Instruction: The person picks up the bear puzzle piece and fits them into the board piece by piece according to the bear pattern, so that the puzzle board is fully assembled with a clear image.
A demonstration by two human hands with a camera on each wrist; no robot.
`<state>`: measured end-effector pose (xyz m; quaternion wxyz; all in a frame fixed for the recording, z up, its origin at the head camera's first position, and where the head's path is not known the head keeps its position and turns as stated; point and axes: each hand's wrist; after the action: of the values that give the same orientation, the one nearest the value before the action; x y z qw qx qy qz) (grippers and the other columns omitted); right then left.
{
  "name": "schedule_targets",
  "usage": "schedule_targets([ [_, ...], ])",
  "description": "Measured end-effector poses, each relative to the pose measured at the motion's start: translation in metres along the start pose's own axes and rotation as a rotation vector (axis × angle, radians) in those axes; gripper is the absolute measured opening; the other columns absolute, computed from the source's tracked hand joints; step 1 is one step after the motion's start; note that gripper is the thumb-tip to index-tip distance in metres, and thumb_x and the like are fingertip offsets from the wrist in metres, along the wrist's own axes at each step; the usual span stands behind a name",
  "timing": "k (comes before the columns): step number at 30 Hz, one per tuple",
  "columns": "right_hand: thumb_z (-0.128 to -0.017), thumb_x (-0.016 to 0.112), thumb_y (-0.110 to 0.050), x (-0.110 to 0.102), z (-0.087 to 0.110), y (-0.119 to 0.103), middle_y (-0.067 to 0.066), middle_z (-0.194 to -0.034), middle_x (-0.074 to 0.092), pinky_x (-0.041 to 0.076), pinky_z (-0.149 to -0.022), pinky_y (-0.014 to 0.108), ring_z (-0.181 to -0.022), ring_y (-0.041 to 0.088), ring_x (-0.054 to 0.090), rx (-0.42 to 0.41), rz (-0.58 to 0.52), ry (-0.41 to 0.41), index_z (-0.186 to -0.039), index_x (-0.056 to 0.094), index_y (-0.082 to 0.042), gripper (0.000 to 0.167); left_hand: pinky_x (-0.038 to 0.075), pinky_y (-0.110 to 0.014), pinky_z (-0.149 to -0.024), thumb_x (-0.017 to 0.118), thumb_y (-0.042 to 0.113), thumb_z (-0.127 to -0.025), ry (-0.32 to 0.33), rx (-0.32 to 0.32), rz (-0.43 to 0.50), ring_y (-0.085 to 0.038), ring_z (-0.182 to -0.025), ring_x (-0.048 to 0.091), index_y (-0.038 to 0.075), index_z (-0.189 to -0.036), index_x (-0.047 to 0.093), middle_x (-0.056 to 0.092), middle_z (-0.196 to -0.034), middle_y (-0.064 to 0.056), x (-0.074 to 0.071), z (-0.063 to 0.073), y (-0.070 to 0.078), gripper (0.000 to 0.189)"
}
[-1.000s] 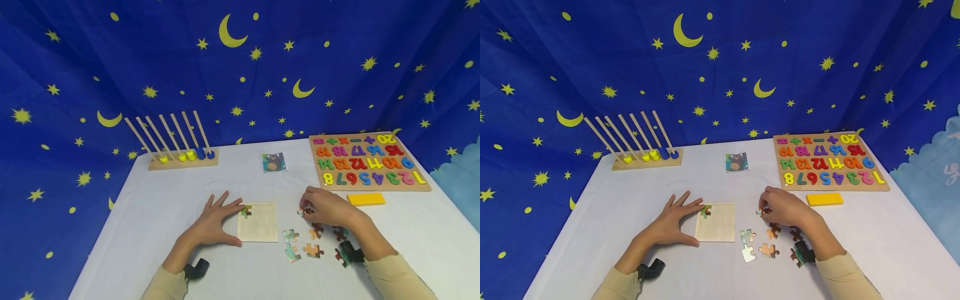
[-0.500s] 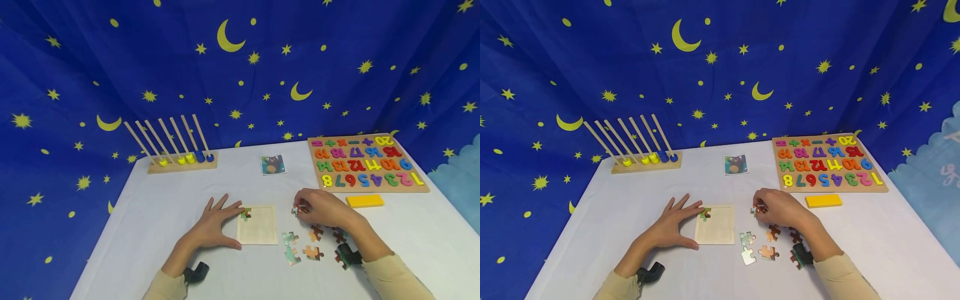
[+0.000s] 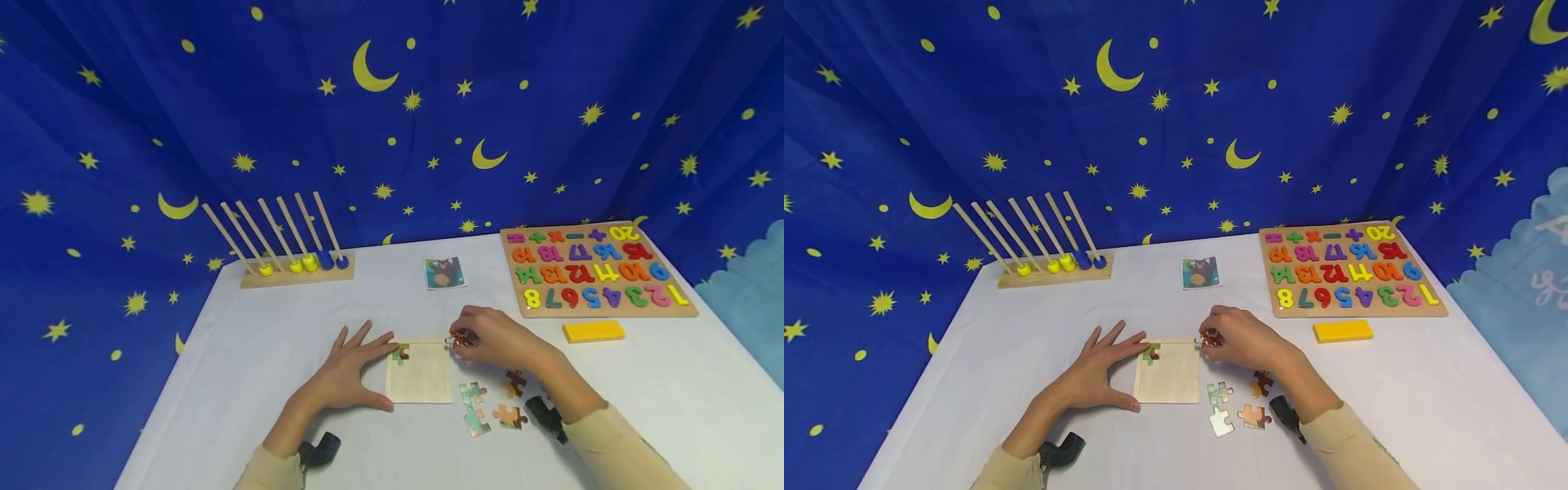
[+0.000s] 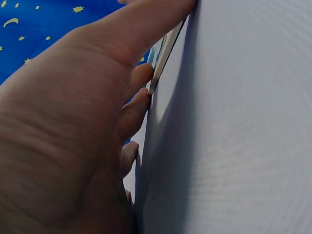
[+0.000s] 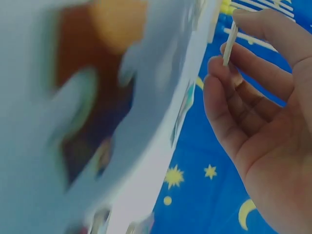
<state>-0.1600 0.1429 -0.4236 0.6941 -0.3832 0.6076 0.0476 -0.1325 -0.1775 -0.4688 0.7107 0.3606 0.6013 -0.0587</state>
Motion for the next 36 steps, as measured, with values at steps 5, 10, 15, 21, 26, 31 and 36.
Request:
schedule_targets([
  [5,-0.084,0.074,-0.03,0.006,-0.016,-0.013,-0.011,-0.086,0.054,0.045,-0.064,0.024,-0.071,0.006,0.05,-0.046,0.043,-0.024,-0.1,0.073,-0.018,0.021,-0.006,-0.054,-0.112,0.069,0.079,-0.057,0.003,0.001,-0.007,-0.022,-0.145,0.003,0.038,-0.145,0.041,0.028,-0.153,0.018,0.001,0.001,0.0,0.101],
  [10,-0.085,0.073,-0.029,0.014,-0.03,-0.025,-0.009,-0.087,0.056,0.048,-0.067,0.026,-0.072,0.006,0.051,-0.077,0.07,-0.073,-0.101,0.073,-0.016,0.021,-0.006,-0.054,-0.112,0.069,0.08,-0.058,0.003,0.003,-0.019,-0.023,-0.145,0.004,0.039,-0.145,0.04,0.027,-0.153,0.018,0.001,0.002,-0.001,0.101],
  [15,-0.084,0.074,-0.03,0.021,-0.037,-0.032,-0.008,-0.089,0.057,0.048,-0.07,0.027,-0.074,0.007,0.051,-0.075,0.07,-0.116,-0.105,0.073,-0.015,0.026,-0.005,-0.056,-0.112,0.069,0.08,-0.058,0.006,0.001,-0.024,-0.023,-0.145,0.004,0.038,-0.145,0.041,0.026,-0.153,0.018,0.001,0.002,-0.001,0.101],
  [21,-0.08,0.078,-0.024,0.025,-0.034,-0.032,-0.008,-0.092,0.057,0.049,-0.073,0.028,-0.075,0.006,0.051,-0.04,0.079,-0.128,-0.106,0.073,-0.016,0.028,-0.005,-0.056,-0.112,0.068,0.08,-0.059,0.005,0.015,-0.032,-0.024,-0.145,0.004,0.039,-0.146,0.04,0.026,-0.154,0.018,0.001,0.0,-0.001,0.101],
  [26,-0.082,0.076,-0.022,0.024,-0.034,-0.033,-0.009,-0.092,0.058,0.05,-0.076,0.029,-0.078,0.006,0.052,-0.045,0.085,-0.119,-0.104,0.073,-0.015,0.024,-0.004,-0.057,-0.111,0.068,0.08,-0.059,0.013,0.024,-0.027,-0.025,-0.145,0.005,0.038,-0.146,0.041,0.027,-0.154,0.016,-0.001,0.001,-0.001,0.1],
  [31,-0.08,0.076,-0.018,0.025,-0.035,-0.036,-0.008,-0.088,0.058,0.05,-0.074,0.029,-0.074,0.007,0.052,-0.044,0.105,-0.138,-0.103,0.074,-0.014,0.023,-0.005,-0.057,-0.111,0.068,0.08,-0.059,0.006,0.02,-0.02,-0.024,-0.145,0.004,0.037,-0.146,0.041,0.027,-0.154,0.016,-0.001,0.0,0.0,0.101],
  [36,-0.081,0.076,-0.019,0.026,-0.035,-0.038,-0.008,-0.088,0.059,0.05,-0.072,0.026,-0.072,0.006,0.052,-0.084,0.11,-0.137,-0.103,0.075,-0.014,0.023,-0.005,-0.056,-0.111,0.068,0.08,-0.059,-0.004,0.01,-0.026,-0.023,-0.145,0.003,0.039,-0.146,0.039,0.025,-0.154,0.017,0.0,0.0,-0.001,0.101],
])
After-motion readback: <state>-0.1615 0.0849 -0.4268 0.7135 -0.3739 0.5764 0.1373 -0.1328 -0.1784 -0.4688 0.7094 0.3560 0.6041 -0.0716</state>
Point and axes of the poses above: each hand's wrist, its own z-axis away from the middle knuckle, its own x-axis out of the palm, y = z × x
